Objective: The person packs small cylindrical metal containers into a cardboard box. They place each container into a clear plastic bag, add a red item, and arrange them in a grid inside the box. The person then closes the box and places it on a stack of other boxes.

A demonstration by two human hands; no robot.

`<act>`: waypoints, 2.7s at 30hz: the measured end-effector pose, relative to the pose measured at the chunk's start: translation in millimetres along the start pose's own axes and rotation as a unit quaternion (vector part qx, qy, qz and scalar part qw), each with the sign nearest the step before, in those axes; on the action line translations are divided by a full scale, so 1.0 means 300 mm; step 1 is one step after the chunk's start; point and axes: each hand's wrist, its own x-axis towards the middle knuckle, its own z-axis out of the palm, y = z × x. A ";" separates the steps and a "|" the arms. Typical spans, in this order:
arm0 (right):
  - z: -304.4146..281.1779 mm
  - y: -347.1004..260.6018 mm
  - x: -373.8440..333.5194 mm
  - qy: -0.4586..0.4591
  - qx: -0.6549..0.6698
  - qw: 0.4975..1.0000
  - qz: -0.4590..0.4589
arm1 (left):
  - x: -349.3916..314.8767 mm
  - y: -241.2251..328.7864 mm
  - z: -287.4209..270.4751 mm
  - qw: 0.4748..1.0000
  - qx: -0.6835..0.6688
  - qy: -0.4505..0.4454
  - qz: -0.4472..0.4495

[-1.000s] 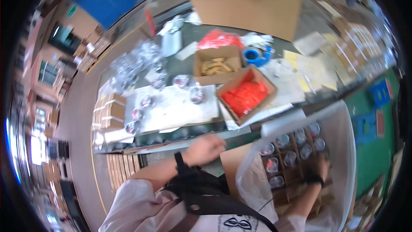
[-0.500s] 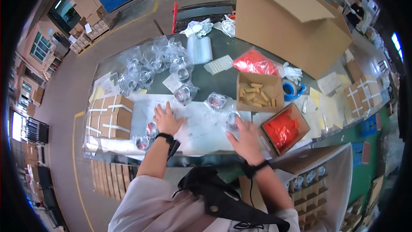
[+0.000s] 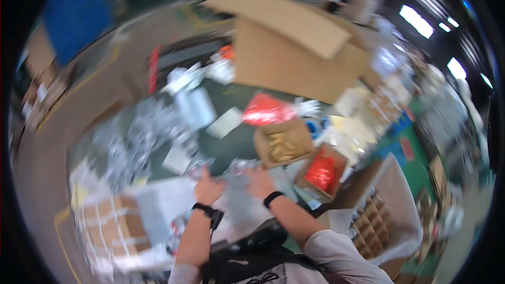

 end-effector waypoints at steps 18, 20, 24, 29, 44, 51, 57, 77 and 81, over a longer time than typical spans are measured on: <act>-0.683 1.072 -1.631 0.097 0.157 0.814 0.550 | 0.303 -0.258 0.057 0.987 -0.032 -0.066 0.144; -0.618 1.364 -1.515 0.020 0.147 0.831 0.536 | 0.198 -0.218 0.028 0.958 -0.251 -0.086 0.110; -0.332 1.830 -1.320 -0.010 0.188 0.794 0.577 | -0.367 0.305 -0.054 0.936 -0.329 -0.122 0.022; -0.083 1.983 -1.163 0.013 0.304 0.745 0.594 | -0.849 0.862 -0.019 0.964 -0.151 -0.111 0.190; -0.096 1.631 -1.825 0.441 0.612 0.551 0.358 | -1.094 1.361 1.691 0.738 0.313 -0.429 0.416; -0.068 1.487 -2.127 0.432 0.591 0.530 0.428 | -1.178 1.376 1.688 0.704 0.390 -0.415 0.424; -0.089 1.494 -1.915 0.237 0.552 0.693 0.399 | -1.281 1.317 1.504 0.697 0.236 -0.356 0.576; 0.221 1.880 -1.539 0.455 0.634 0.301 0.549 | -1.370 0.968 1.317 0.434 0.329 -0.712 0.443; 0.120 1.430 -1.800 0.398 0.569 0.435 0.572 | -1.394 0.998 1.365 0.305 0.351 -0.760 0.454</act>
